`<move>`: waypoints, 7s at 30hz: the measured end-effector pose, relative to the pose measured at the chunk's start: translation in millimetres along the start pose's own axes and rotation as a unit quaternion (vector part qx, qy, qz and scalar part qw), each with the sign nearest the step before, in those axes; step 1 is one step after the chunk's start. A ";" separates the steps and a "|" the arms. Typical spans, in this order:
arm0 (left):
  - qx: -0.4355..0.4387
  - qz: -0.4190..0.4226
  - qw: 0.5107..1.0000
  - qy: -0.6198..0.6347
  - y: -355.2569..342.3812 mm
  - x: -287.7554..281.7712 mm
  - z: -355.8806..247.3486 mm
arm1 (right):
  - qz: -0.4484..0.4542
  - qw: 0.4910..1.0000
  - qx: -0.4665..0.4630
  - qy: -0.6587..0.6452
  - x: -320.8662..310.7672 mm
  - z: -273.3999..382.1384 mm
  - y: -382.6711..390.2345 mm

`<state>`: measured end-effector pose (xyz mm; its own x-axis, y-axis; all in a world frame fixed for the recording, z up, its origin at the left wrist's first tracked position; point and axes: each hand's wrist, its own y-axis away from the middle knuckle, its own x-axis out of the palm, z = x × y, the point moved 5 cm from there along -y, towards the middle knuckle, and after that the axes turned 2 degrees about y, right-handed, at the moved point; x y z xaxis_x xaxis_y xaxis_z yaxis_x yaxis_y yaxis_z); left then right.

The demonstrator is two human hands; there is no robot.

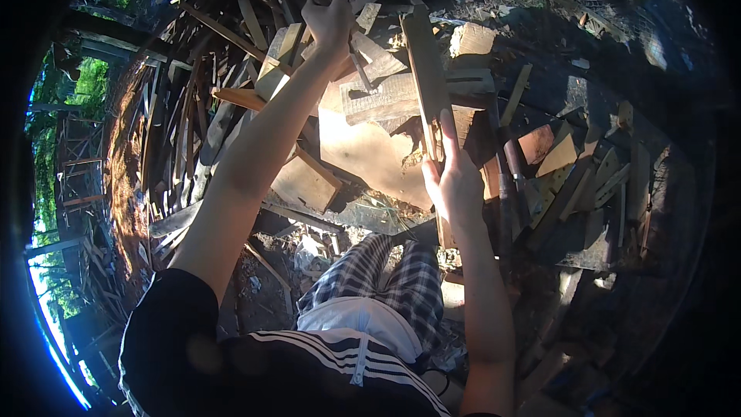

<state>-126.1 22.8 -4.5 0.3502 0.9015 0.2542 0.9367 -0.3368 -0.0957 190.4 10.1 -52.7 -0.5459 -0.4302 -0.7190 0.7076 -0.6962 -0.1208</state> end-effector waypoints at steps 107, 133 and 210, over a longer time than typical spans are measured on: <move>0.244 0.015 0.969 -0.021 37.6 -17.3 -33.2 | 0.058 0.994 0.095 -0.015 15.1 17.6 11.5; 0.256 0.075 0.964 -0.007 66.3 -8.3 -26.7 | 0.158 0.983 -0.059 -0.072 -113.4 184.9 -31.2; 0.289 0.066 0.946 -0.129 71.7 7.5 -46.1 | 0.066 0.985 -0.125 -0.099 -124.4 164.2 -58.0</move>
<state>-56.3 -7.1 35.0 0.3822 0.9234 -0.0338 0.7017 -0.3139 -0.6396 143.6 9.6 156.1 -0.5015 -0.6286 -0.5945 0.8528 -0.4747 -0.2176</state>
